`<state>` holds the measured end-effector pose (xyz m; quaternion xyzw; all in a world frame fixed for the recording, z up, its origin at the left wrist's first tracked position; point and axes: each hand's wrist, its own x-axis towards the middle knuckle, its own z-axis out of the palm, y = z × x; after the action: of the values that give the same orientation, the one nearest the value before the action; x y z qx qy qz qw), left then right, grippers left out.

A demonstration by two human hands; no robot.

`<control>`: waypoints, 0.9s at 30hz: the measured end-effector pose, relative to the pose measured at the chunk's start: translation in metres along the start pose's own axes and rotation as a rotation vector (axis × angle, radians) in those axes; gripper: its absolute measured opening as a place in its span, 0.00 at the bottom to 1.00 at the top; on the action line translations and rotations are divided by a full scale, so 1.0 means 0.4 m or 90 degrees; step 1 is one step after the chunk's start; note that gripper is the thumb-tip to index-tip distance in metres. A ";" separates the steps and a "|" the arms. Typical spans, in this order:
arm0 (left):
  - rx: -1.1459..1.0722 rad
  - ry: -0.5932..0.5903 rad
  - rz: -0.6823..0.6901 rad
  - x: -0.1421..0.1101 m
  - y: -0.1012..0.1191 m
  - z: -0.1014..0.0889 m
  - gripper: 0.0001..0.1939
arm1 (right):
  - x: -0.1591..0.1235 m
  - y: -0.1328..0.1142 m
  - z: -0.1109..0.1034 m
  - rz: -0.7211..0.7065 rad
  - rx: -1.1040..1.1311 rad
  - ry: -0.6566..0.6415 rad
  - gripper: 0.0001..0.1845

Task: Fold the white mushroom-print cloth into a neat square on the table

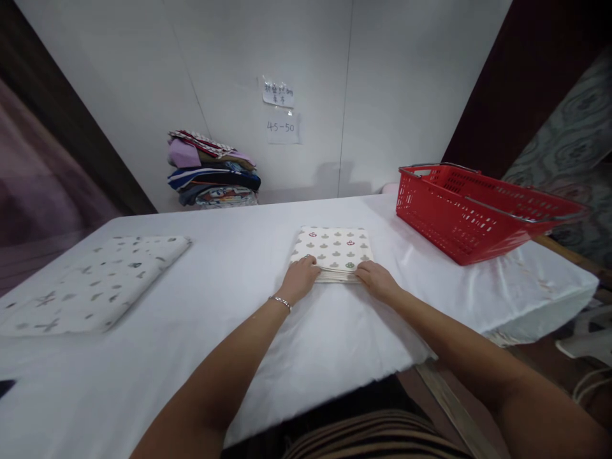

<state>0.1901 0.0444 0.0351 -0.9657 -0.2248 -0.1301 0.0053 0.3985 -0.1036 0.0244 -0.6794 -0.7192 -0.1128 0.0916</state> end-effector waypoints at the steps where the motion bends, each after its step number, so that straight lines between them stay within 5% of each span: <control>1: 0.002 0.004 0.003 0.000 -0.002 0.003 0.15 | -0.001 0.002 -0.001 -0.003 0.003 -0.002 0.15; 19: 0.063 0.077 0.101 -0.027 -0.027 0.053 0.11 | -0.013 0.013 0.034 -0.008 0.012 0.049 0.15; 27: 0.033 0.114 0.077 -0.031 -0.029 0.067 0.13 | -0.014 0.004 0.026 -0.019 0.017 0.047 0.17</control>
<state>0.1809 0.0512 0.0053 -0.9615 -0.1684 -0.2096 0.0578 0.4007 -0.1058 0.0130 -0.6629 -0.7266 -0.1296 0.1256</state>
